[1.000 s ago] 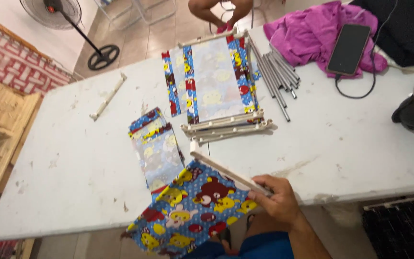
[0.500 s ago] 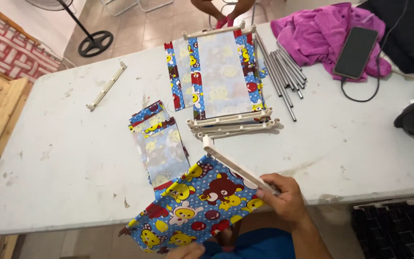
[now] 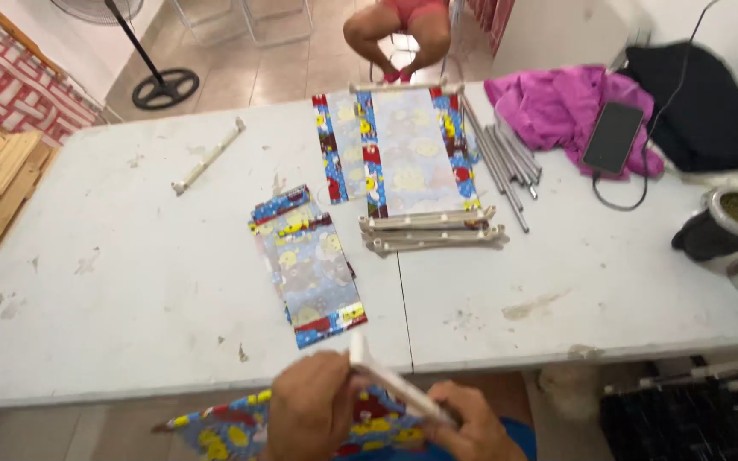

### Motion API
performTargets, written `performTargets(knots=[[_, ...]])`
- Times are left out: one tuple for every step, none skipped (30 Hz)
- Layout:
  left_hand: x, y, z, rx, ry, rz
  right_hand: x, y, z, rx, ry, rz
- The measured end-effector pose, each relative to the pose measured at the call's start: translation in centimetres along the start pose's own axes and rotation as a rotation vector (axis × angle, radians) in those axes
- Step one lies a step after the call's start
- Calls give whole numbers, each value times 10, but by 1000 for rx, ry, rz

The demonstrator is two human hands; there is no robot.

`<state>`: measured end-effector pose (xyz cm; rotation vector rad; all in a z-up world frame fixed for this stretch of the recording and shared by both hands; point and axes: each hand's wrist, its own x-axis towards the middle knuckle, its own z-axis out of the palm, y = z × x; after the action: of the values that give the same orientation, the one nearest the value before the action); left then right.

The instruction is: Assembling a portable fabric storage shelf by inserting rods into sleeves and connecting them with plastic joints

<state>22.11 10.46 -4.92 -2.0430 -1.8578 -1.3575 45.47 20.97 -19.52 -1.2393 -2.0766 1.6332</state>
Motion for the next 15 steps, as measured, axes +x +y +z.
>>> performTargets(knots=[[-12, -8, 8, 0, 18, 13, 6, 4, 0, -12, 10, -16], [-24, -17, 16, 76, -74, 7, 12, 7, 0, 79, -62, -275], [-39, -23, 23, 154, -173, -16, 13, 12, 2, 174, -152, -523], [-62, -30, 42, 156, -162, -20, 3, -13, -1, 166, -159, -528], [-80, -41, 62, 254, -273, 13, -6, -39, -3, 100, -52, -523], [-97, -52, 82, 353, -384, 44, -14, -65, -6, 36, 55, -517], [-97, -47, 86, 355, -376, 49, -11, -73, -13, 31, 59, -524], [-97, -42, 90, 344, -324, 34, -7, -81, -20, 2, -209, -513], [-96, -37, 94, 332, -274, 18, -4, -89, -28, -28, -477, -495], [-96, -30, 96, 332, -267, 22, -1, -83, -29, -35, -474, -499], [-97, -24, 96, 316, -199, -5, 3, -77, -27, -58, -503, -700], [-99, -18, 96, 299, -132, -31, 7, -71, -24, -82, -528, -901], [-101, -12, 95, 306, -143, -44, 6, -75, -22, -67, -539, -898], [-102, -7, 95, 293, -89, -85, 6, -79, -20, -148, -534, -857], [-106, 0, 93, 279, -46, -130, 4, -82, -17, -220, -530, -807]])
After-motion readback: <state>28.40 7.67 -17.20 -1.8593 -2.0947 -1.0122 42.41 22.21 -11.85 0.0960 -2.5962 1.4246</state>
